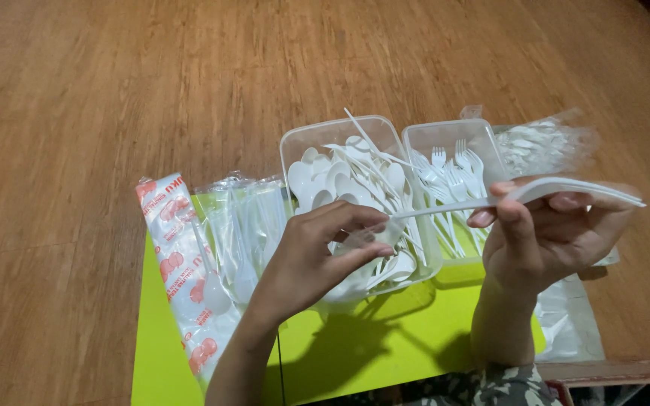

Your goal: The person is organizing plastic cutlery by placing individual forks and spoons into small plastic bags.

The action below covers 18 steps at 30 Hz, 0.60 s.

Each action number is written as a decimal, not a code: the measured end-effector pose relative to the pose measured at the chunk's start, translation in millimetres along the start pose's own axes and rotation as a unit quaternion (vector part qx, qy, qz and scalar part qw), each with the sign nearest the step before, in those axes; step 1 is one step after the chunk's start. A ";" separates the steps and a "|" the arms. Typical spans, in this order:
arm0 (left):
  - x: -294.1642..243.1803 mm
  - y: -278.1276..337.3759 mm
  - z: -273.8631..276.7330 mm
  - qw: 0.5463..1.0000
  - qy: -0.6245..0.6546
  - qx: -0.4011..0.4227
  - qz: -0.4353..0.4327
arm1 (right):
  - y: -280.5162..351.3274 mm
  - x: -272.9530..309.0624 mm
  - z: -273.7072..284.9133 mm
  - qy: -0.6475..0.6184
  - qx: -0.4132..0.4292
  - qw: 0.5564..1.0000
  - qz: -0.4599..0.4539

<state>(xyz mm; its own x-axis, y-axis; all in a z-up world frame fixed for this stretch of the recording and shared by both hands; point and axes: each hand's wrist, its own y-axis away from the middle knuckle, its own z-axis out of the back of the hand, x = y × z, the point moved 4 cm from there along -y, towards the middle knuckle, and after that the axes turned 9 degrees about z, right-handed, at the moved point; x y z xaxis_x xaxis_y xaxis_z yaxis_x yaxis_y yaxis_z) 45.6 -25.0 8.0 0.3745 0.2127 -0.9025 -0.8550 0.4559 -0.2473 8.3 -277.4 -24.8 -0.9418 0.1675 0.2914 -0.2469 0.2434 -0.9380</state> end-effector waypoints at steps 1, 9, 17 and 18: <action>1.0 0.1 0.5 1.000 0.000 0.000 0.000 | -3.4 1.1 -1.7 0.000 0.000 1.000 0.000; 0.1 -0.2 2.1 1.000 0.000 0.000 -0.009 | -20.9 -4.1 -32.9 -0.052 0.047 0.975 -0.211; -2.3 2.0 11.0 0.999 -0.002 -0.036 -0.004 | -20.6 -12.5 -47.4 -0.014 0.165 0.947 -0.273; -2.1 2.1 12.9 0.999 -0.006 -0.045 -0.004 | -20.8 -14.0 -48.8 -0.007 0.196 0.941 -0.278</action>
